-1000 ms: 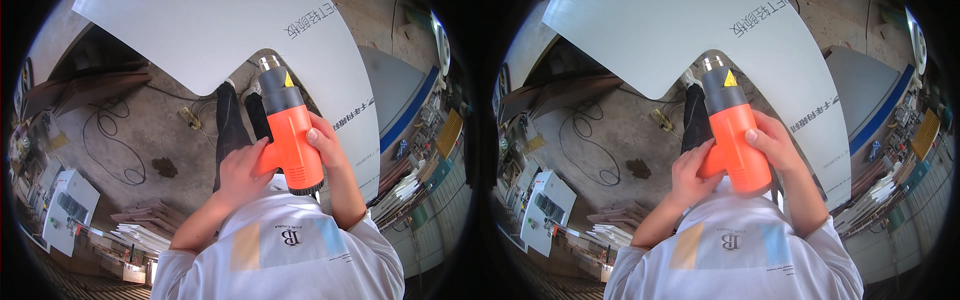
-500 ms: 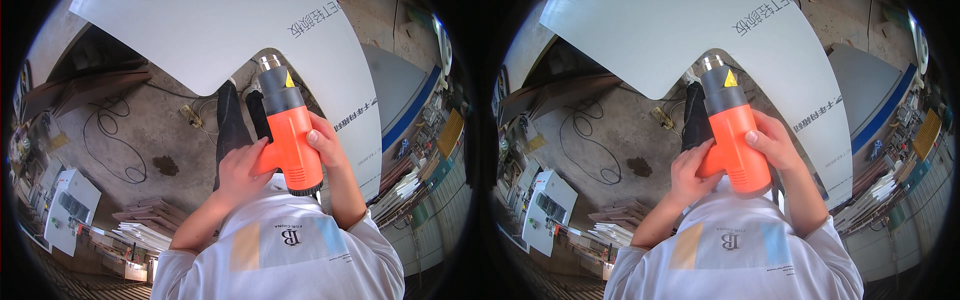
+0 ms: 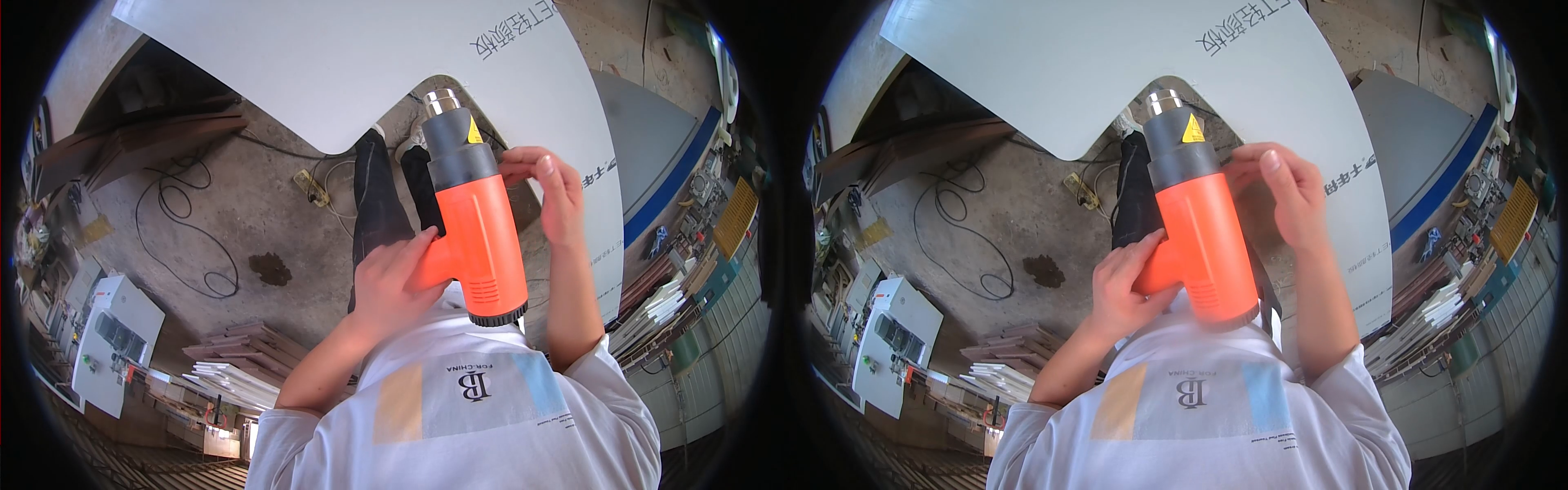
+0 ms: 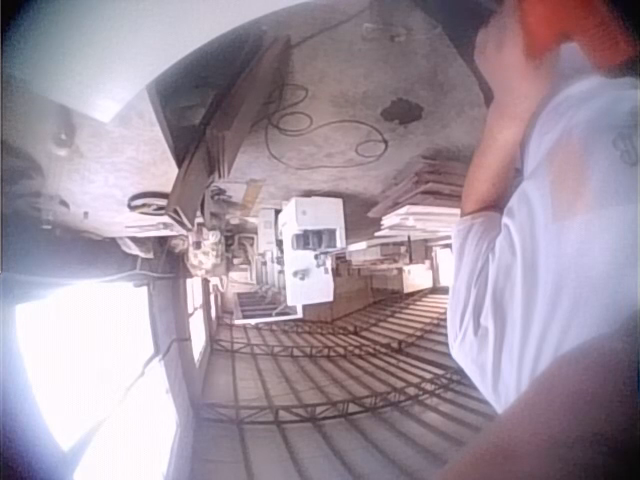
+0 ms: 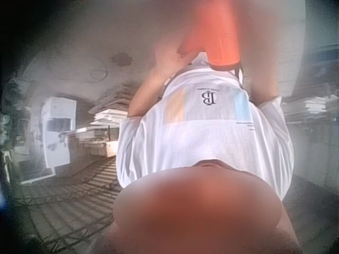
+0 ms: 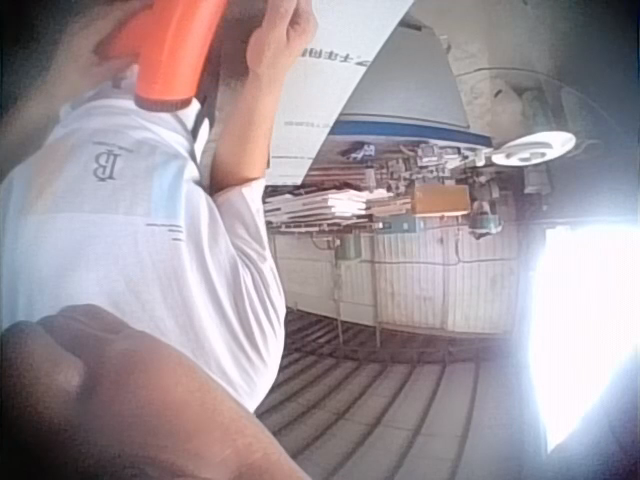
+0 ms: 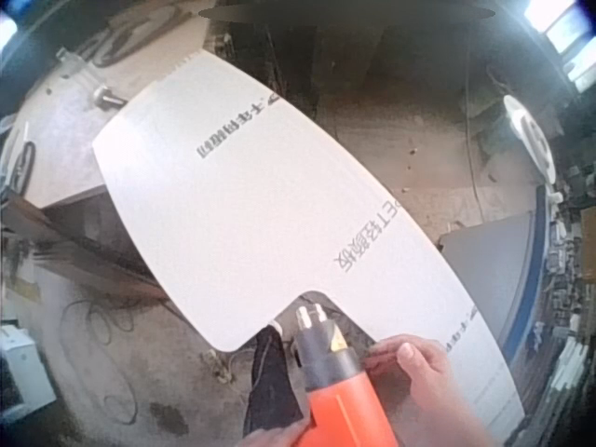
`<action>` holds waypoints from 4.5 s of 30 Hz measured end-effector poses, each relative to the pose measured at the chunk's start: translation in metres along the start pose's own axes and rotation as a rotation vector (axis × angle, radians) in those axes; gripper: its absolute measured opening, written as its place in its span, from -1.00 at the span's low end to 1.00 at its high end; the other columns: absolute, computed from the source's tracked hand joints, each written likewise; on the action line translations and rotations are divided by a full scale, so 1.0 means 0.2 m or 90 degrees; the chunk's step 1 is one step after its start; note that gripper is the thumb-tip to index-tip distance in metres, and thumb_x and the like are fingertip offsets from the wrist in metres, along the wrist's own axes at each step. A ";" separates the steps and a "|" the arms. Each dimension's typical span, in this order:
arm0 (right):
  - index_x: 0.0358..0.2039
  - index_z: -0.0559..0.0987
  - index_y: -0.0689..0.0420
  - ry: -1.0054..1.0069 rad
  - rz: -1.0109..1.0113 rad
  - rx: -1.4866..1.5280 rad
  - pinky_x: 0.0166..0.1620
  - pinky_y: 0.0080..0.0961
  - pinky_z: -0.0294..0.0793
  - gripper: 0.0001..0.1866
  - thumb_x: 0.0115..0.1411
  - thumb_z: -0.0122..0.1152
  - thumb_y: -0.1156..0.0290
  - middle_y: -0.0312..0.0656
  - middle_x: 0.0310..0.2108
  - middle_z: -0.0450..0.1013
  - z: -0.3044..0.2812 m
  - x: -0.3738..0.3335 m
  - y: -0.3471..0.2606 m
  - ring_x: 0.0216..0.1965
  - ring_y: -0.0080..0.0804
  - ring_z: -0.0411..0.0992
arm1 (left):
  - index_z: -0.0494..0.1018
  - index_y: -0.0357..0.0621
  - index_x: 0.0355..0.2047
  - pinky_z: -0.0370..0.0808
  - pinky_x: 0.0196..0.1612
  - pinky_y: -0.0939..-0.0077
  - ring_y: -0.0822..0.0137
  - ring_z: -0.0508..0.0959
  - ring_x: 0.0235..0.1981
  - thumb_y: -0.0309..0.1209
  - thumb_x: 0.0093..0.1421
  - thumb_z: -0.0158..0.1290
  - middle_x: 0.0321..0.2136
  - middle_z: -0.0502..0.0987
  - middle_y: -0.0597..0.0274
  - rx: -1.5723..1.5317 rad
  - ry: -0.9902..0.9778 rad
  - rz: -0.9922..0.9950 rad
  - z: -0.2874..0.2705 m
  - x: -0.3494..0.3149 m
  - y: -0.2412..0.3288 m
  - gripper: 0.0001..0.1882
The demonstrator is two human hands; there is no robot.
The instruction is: The person uses a scraper to trim the edge of a white board, applies heat to the edge with a heat gun, and presses the surface by hand.
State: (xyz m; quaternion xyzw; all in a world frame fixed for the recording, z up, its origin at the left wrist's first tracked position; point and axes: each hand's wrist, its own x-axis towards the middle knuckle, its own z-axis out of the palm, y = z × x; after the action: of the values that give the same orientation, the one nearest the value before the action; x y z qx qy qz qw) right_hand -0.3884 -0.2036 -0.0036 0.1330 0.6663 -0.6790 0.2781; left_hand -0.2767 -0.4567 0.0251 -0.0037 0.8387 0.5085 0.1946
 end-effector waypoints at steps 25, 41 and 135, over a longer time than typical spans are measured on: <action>-0.14 0.64 0.40 0.124 -0.171 -0.158 -0.10 -0.45 0.58 -0.62 0.52 0.00 0.31 -0.10 -0.23 0.62 -0.04 0.24 -0.05 -0.18 -0.34 0.63 | 0.52 -0.34 0.09 0.58 -0.13 0.26 0.00 0.69 -0.21 -0.41 -0.16 0.45 -0.14 0.67 -0.04 -0.017 0.016 0.012 0.00 0.01 -0.03 -0.27; 0.32 0.39 0.07 -0.053 -0.536 -0.909 0.50 -0.09 0.02 -0.22 0.10 0.41 0.15 -0.12 0.45 0.20 0.20 0.73 -0.23 0.49 -0.20 0.08 | 0.32 -0.34 0.24 0.51 0.04 0.40 0.18 0.62 -0.10 -0.53 0.05 0.35 -0.02 0.55 0.00 -0.177 0.316 -0.124 -0.12 -0.16 -0.17 -0.26; -0.04 0.71 -0.10 0.399 -0.032 -0.618 -0.14 -0.44 0.51 -0.28 0.20 0.06 -0.47 -0.34 -0.50 0.60 -0.36 0.60 -0.08 -0.31 -0.38 0.59 | 0.59 -0.22 0.09 0.30 0.35 -0.03 0.04 0.46 0.30 0.01 0.15 0.30 0.18 0.56 0.05 0.528 0.356 0.271 -0.06 1.01 -0.29 -0.35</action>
State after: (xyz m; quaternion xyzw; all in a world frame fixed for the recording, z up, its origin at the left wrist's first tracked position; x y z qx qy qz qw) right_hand -0.5089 -0.1575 -0.0623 0.1691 0.9550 -0.2301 0.0806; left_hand -0.4552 -0.4555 -0.0862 0.1081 0.9711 0.1424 -0.1579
